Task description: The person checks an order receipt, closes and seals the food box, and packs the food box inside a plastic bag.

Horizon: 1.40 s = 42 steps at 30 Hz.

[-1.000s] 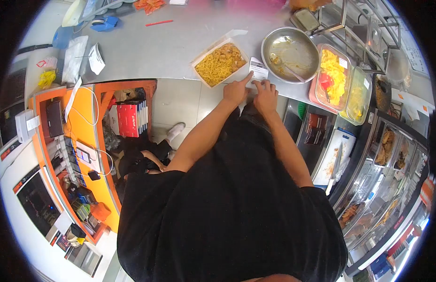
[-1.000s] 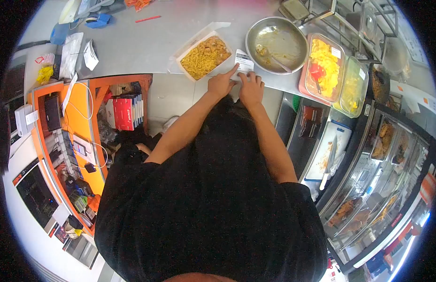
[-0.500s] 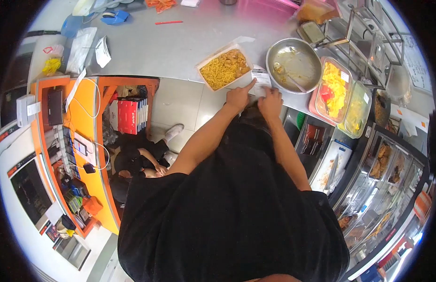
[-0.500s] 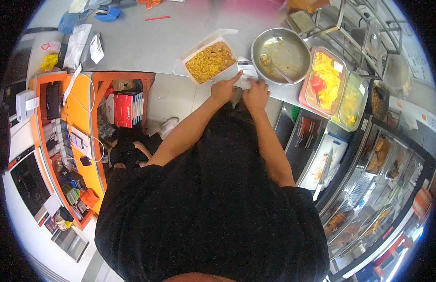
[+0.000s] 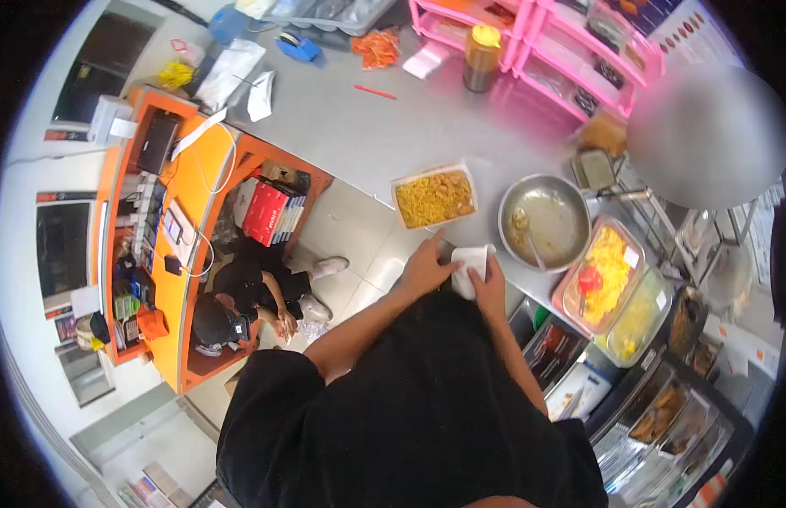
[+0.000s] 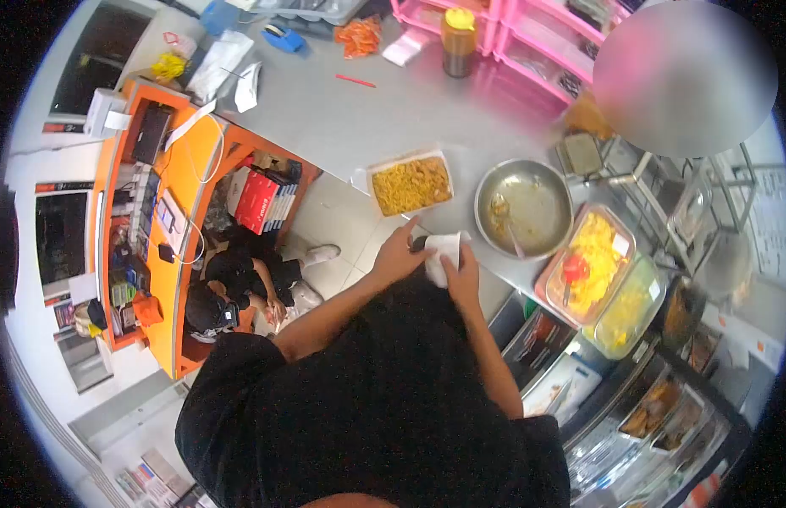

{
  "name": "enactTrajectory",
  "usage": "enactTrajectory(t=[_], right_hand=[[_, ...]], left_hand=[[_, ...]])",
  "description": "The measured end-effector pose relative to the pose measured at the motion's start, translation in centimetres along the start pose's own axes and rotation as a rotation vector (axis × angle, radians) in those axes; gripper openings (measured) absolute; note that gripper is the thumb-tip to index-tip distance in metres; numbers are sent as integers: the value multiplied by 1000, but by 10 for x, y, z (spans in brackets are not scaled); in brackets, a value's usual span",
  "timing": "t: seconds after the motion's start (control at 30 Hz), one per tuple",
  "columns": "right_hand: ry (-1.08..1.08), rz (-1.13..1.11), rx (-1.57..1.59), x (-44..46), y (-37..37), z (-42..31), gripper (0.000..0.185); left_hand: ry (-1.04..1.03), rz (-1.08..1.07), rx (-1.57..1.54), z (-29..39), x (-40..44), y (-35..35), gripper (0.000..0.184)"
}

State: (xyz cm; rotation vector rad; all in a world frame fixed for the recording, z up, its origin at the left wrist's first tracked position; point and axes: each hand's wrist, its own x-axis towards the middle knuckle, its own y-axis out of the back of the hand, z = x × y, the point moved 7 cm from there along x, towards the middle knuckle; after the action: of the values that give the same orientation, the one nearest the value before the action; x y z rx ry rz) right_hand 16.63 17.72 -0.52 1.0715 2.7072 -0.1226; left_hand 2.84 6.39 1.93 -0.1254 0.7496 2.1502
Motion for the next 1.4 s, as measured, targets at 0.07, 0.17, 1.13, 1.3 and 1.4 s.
enactTrajectory(t=[0.07, 0.17, 1.13, 1.3, 1.4], right_hand=[[-79, -148, 109, -10, -5, -38, 37], [-113, -332, 139, 1, -19, -72, 31], [-21, -15, -106, 246, -310, -238, 46], [-122, 1, -107, 258, -357, -222, 48], [-146, 0, -114, 256, -381, -218, 51]], left_hand=[[142, -183, -441, 11, -16, 4, 56], [204, -249, -810, 38, -26, 19, 50], [-99, 912, -378, -198, 261, 697, 50], [-282, 810, -634, -215, 320, 742, 57], [-16, 614, -520, -282, 346, 708, 56]])
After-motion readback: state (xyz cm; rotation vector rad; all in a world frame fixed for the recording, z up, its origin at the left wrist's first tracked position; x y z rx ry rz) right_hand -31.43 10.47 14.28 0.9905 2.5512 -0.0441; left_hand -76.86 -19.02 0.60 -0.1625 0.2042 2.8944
